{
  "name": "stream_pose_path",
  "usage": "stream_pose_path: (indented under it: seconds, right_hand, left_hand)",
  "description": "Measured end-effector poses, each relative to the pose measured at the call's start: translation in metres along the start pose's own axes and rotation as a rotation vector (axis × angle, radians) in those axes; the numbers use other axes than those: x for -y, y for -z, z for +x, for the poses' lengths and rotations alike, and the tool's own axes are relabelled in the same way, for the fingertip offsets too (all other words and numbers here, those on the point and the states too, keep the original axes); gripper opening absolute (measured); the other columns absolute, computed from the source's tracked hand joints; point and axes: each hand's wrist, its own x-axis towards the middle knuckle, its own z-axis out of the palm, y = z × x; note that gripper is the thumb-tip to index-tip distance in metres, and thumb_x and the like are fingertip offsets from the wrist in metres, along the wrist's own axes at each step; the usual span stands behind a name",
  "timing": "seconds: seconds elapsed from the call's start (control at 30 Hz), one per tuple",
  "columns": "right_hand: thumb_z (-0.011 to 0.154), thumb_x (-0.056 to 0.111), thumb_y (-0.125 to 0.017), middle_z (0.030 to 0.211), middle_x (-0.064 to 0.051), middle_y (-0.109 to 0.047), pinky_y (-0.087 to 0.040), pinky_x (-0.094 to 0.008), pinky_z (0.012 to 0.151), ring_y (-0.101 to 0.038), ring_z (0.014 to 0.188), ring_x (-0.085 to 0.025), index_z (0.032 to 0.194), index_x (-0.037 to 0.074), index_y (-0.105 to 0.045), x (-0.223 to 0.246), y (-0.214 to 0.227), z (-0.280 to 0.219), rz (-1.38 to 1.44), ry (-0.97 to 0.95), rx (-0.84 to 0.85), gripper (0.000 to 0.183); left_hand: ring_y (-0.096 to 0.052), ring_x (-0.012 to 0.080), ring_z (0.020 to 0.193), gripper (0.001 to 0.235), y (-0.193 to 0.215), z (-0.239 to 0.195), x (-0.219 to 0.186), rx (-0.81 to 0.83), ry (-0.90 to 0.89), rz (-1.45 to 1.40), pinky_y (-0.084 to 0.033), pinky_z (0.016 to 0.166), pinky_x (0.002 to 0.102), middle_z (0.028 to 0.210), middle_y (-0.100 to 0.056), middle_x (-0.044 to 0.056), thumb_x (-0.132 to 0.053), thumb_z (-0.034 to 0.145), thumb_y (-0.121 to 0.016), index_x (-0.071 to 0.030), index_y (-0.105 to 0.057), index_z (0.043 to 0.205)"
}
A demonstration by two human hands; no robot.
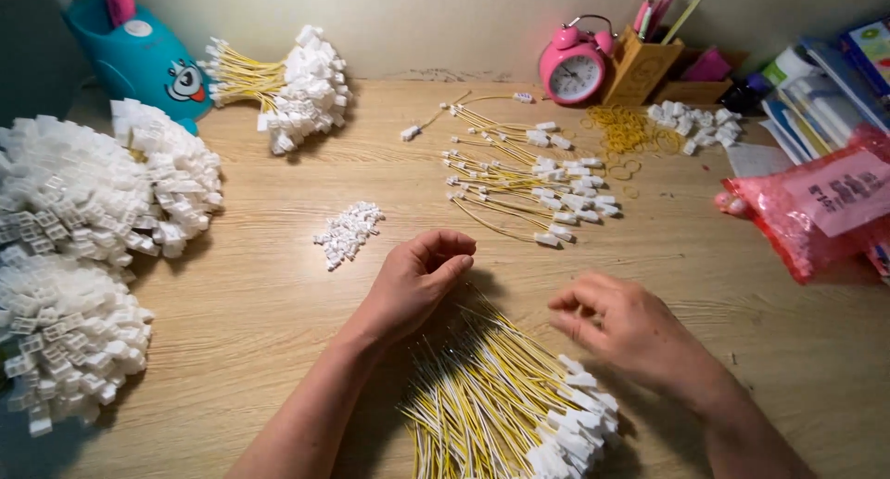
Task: The person assembles small white plastic connectors onto yellow wires by hand. They repeatedly pick up a connector and a wire, insert the wire into the connector, and place the finished assembly on the table.
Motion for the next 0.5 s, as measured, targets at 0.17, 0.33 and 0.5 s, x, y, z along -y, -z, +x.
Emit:
stream_pose_path:
  seconds: [0.17,0.33,0.5]
  right_hand:
    - [0.08,0.042,-0.07,0.091,0.013,-0.073,-0.05,-0.025,0.073,-0.068,0.082,-0.006,0.093,0.026,-0.075,-0.021,-0.024,-0.04,0.033,-0.165,0.112,0.022]
    - [0.078,0.044,-0.072,0.085,0.015,-0.069,-0.048,-0.025,0.074,-0.065,0.079,-0.006,0.085,0.032,-0.075,-0.002,-0.021,-0.035,-0.069,-0.308,0.171,0.014]
    - [0.079,0.041,-0.066,0.084,0.013,-0.072,-0.048,-0.027,0.074,-0.066,0.078,-0.007,0.082,0.029,-0.073,0.004,-0.015,-0.028,-0.093,-0.319,0.151,0.014]
  left_hand:
    - [-0.063,0.005,0.075,0.02,-0.008,-0.005,-0.001,0.049,-0.084,0.405,-0.05,0.069,0.022,0.091,-0.074,-0.006,-0.025,0.086,-0.068,-0.018,-0.072,0.104]
    - [-0.065,0.0049,0.08,0.02,-0.007,-0.009,-0.003,0.019,-0.077,0.334,-0.052,0.074,0.02,0.094,-0.074,-0.003,-0.021,0.086,-0.067,-0.014,-0.072,0.104]
    - [-0.066,0.0055,0.081,0.021,-0.006,-0.014,-0.014,-0.005,-0.06,0.318,-0.052,0.074,0.021,0.095,-0.075,-0.003,-0.023,0.086,-0.066,-0.014,-0.072,0.105]
